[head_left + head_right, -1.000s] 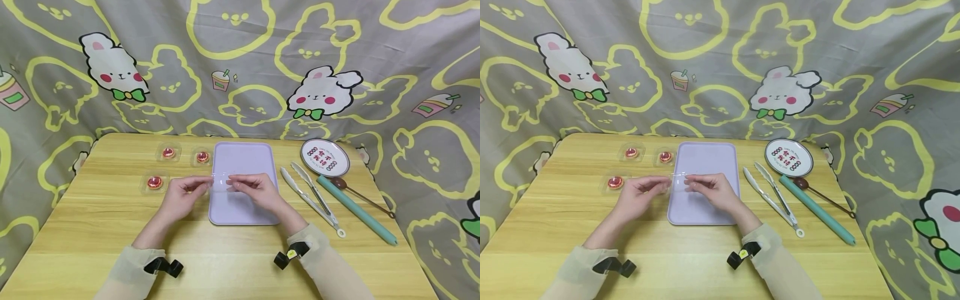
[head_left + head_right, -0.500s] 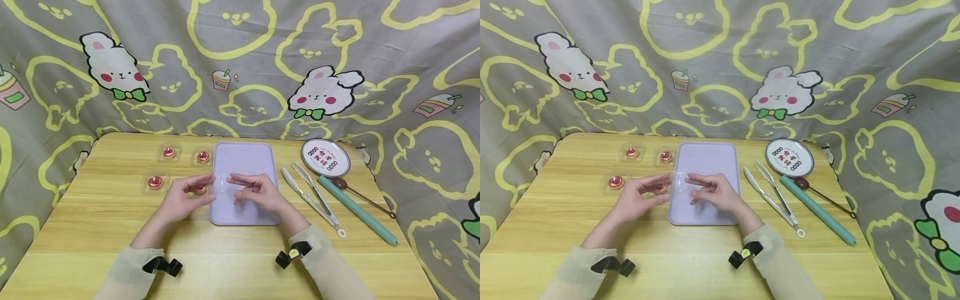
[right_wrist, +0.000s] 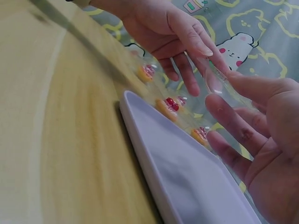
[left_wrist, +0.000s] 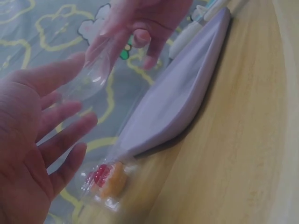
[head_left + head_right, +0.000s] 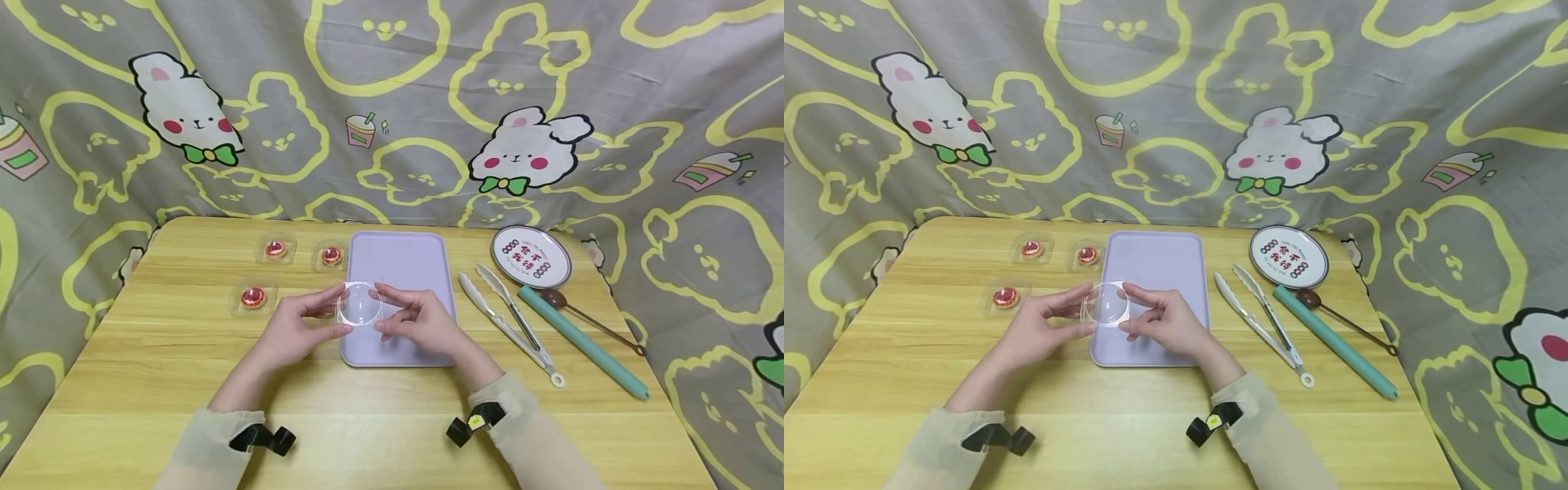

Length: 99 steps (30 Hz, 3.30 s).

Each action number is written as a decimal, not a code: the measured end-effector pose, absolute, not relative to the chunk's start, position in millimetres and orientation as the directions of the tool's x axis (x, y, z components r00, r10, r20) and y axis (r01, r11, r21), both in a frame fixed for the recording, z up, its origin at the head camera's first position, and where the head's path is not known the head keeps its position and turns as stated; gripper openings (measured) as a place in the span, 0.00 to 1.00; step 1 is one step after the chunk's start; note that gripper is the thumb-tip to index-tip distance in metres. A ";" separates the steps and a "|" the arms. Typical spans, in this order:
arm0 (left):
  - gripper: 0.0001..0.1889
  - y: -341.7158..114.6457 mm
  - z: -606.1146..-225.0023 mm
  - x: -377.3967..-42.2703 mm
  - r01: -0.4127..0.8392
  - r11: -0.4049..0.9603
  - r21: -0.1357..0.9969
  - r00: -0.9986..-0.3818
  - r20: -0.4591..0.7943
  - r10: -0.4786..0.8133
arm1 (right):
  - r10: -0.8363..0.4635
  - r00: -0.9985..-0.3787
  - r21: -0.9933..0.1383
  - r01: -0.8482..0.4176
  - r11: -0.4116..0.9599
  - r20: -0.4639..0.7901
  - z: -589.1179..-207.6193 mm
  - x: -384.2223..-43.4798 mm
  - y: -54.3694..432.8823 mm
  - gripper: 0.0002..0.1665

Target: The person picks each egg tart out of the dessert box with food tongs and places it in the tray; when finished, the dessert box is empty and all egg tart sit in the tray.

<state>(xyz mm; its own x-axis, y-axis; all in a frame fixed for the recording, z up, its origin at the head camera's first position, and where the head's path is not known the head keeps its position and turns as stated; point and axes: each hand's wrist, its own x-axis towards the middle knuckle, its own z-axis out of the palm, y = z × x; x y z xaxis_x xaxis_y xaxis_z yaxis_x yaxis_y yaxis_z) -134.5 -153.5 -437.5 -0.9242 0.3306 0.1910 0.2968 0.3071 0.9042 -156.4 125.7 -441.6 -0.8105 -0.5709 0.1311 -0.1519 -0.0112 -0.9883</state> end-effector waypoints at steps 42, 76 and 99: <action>0.46 -209.3 -453.5 -98.5 0.176 0.401 0.899 -0.938 0.030 0.344 | -0.614 -0.787 -0.952 -0.231 0.201 0.061 -460.4 -133.4 72.8 0.52; 0.45 -231.2 -460.6 -99.9 0.180 0.474 0.862 -0.906 -0.043 0.422 | -0.632 -0.774 -0.808 -0.404 0.429 0.052 -461.2 -130.7 47.3 0.50; 0.46 -238.4 -457.7 -99.9 0.181 0.471 0.863 -0.899 -0.048 0.435 | -0.640 -0.768 -0.855 -0.346 0.386 0.022 -458.3 -130.1 57.7 0.52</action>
<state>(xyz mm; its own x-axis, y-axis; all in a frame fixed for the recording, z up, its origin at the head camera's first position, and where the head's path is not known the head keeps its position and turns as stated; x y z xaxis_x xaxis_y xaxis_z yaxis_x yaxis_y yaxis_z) -99.9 -238.4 -457.7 -0.8992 0.4348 -0.0483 0.1815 0.4711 0.8632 -130.1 57.7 -458.3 -0.7684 -0.6397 0.0216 -0.3456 0.3862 -0.8552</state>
